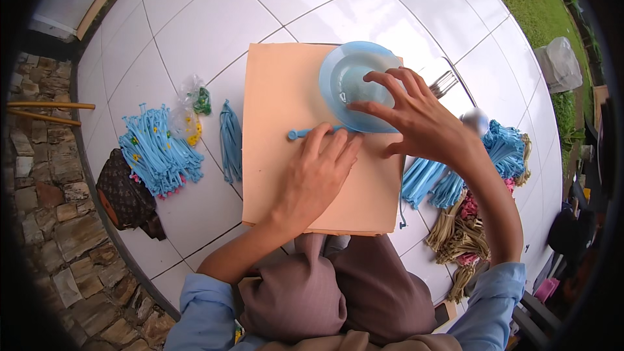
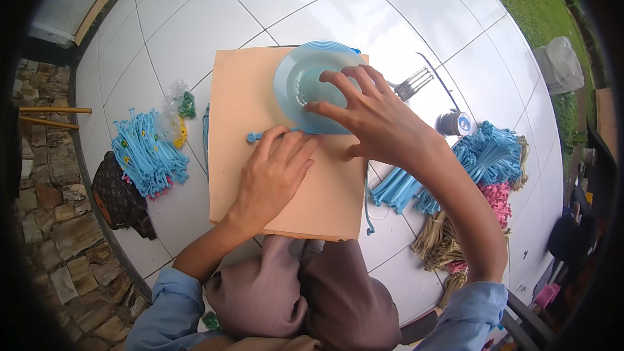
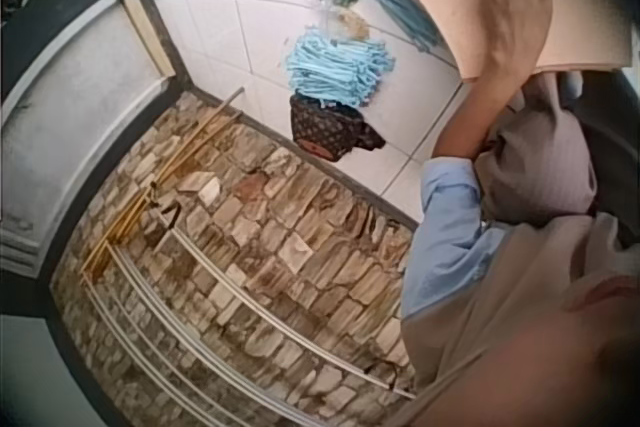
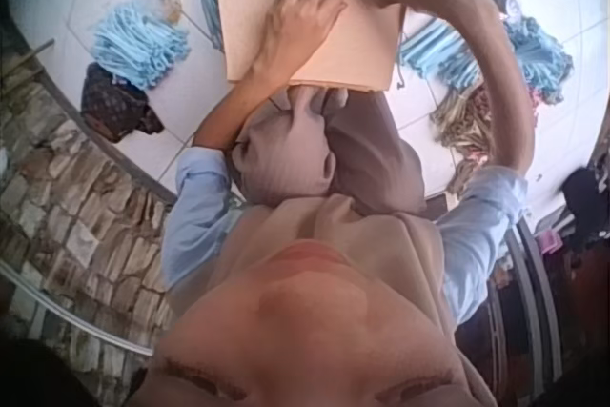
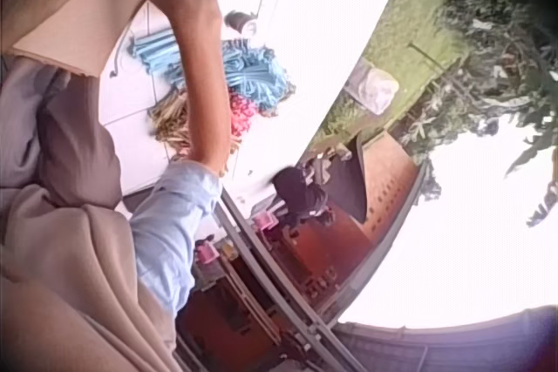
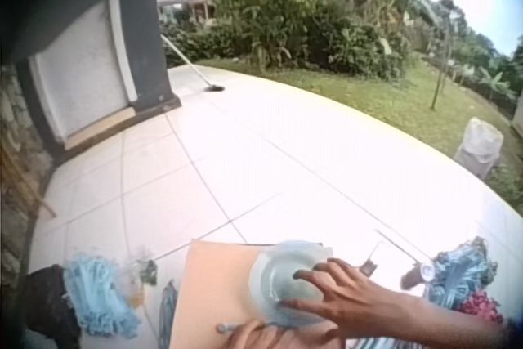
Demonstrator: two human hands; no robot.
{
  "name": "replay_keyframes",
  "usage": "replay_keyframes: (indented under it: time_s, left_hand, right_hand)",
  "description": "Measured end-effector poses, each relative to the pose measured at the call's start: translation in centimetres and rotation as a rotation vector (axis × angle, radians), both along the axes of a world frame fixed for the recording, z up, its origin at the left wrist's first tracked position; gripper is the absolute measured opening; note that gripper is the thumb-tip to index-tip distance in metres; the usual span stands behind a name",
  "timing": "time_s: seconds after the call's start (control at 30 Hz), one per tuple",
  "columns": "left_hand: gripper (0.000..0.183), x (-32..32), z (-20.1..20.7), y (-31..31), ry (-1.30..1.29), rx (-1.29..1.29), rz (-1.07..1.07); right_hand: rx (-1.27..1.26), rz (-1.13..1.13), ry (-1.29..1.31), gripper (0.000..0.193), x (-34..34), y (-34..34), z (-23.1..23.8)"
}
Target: The person assembles small decorative components, including dipping long blue straps into a liquid and attaching small yellow and green flower-shaped pieces to the straps.
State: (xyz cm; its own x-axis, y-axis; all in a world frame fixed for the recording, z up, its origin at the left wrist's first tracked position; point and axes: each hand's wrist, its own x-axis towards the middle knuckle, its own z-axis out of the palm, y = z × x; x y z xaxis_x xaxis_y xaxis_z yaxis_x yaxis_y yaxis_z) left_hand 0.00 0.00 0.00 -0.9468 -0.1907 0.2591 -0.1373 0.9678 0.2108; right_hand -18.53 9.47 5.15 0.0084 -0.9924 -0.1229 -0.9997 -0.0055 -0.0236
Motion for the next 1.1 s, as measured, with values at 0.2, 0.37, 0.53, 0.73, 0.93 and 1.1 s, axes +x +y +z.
replay_keyframes:
  time_s: [0.2,0.37,0.53,0.73,0.93,1.1]
  left_hand:
    - [0.034,-0.2,0.0,0.4,0.029,0.053,-0.001]
    - [0.033,-0.2,0.3,0.0,0.023,0.019,-0.010]
    - [0.032,-0.2,0.4,-0.3,0.012,0.024,-0.018]
    - [0.032,-0.3,0.5,-0.4,0.000,0.032,-0.029]
    - [0.035,-0.4,0.6,-0.4,-0.004,0.037,-0.032]
    - [0.037,-0.4,0.6,-0.6,-0.005,0.078,-0.021]
  right_hand:
    - [-0.177,-0.077,-0.239,0.055,0.0,0.7,-1.4]
    - [-0.201,-0.196,-0.370,0.055,0.6,0.1,-1.5]
    - [-0.237,-0.135,-0.264,0.057,0.3,-0.5,-1.9]
    - [-0.211,-0.101,-0.229,0.058,-0.2,-0.6,-2.0]
    - [-0.335,-0.225,-0.330,0.048,0.6,0.2,-1.0]
    - [-0.614,-0.333,-0.092,0.044,3.7,4.9,-3.1]
